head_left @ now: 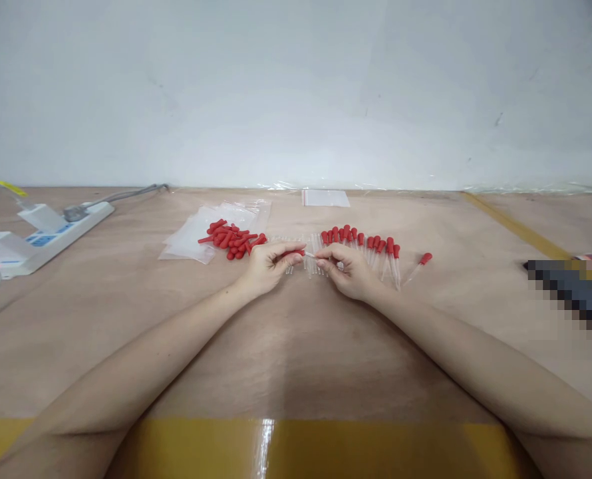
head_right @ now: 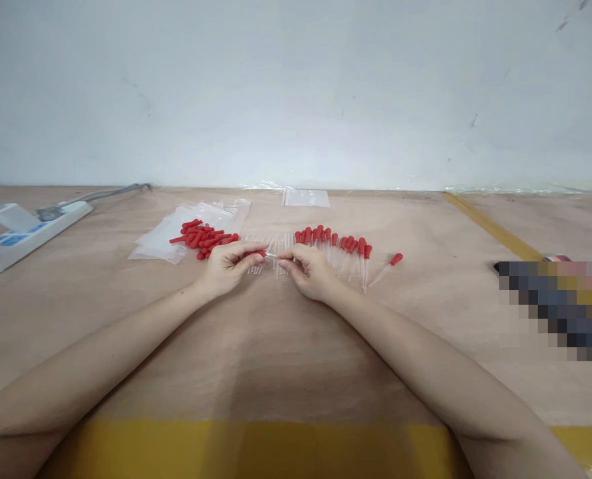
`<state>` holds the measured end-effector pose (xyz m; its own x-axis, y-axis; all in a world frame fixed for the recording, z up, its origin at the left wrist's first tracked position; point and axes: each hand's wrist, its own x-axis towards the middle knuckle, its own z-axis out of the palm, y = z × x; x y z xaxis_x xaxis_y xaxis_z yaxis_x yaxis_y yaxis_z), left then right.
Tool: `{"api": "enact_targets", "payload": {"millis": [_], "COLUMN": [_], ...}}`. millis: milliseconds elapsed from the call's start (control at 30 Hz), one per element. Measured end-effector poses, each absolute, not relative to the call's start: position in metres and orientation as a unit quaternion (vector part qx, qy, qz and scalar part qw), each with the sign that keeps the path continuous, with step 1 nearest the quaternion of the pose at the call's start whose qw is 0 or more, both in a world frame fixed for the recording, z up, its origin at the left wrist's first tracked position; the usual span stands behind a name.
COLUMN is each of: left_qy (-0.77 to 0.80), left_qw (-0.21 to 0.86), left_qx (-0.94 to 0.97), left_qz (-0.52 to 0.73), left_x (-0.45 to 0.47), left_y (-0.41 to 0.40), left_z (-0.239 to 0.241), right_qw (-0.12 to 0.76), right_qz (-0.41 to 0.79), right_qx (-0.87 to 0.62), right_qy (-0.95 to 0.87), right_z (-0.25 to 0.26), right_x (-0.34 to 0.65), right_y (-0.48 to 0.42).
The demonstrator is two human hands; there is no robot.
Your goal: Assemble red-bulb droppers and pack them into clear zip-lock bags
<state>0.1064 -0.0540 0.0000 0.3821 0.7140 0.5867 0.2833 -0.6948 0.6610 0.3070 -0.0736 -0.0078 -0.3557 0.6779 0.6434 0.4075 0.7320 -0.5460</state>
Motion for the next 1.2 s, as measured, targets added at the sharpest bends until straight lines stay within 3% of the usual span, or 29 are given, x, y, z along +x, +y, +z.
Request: {"api": "enact_targets", "payload": {"millis": [167, 533, 833, 1000, 1200], "left_qy": [0.311, 0.272, 0.265, 0.287, 0.289], "left_qw": [0.237, 0.092, 0.044, 0.0, -0.005], "left_qx": [0.809, 0.857, 0.868, 0.884, 0.882], "left_qz": [0.438, 0.428, 0.419, 0.368, 0.372], "left_x": [0.107, 0.108, 0.1, 0.095, 0.097], "left_y": [-0.059, -0.063, -0.056, -0.049, -0.056], "left_z": [0.002, -0.001, 0.005, 0.004, 0.003], "right_qw": [0.431, 0.334, 0.334, 0.309, 0.34], "right_qz": [0.115, -0.117, -0.069, -0.109, -0.1], "right_qx": [-0.325, -0.359, -0.318, -0.337, -0.348], "right_qy": [-0.834, -0.864, -0.885, -0.883, -0.868], "right_z": [-0.008, 0.001, 0.004, 0.001, -0.001], "right_x": [0.312, 0.309, 0.314, 0.321, 0.314], "right_y": [-0.069, -0.077, -0.068, -0.068, -0.07]}}
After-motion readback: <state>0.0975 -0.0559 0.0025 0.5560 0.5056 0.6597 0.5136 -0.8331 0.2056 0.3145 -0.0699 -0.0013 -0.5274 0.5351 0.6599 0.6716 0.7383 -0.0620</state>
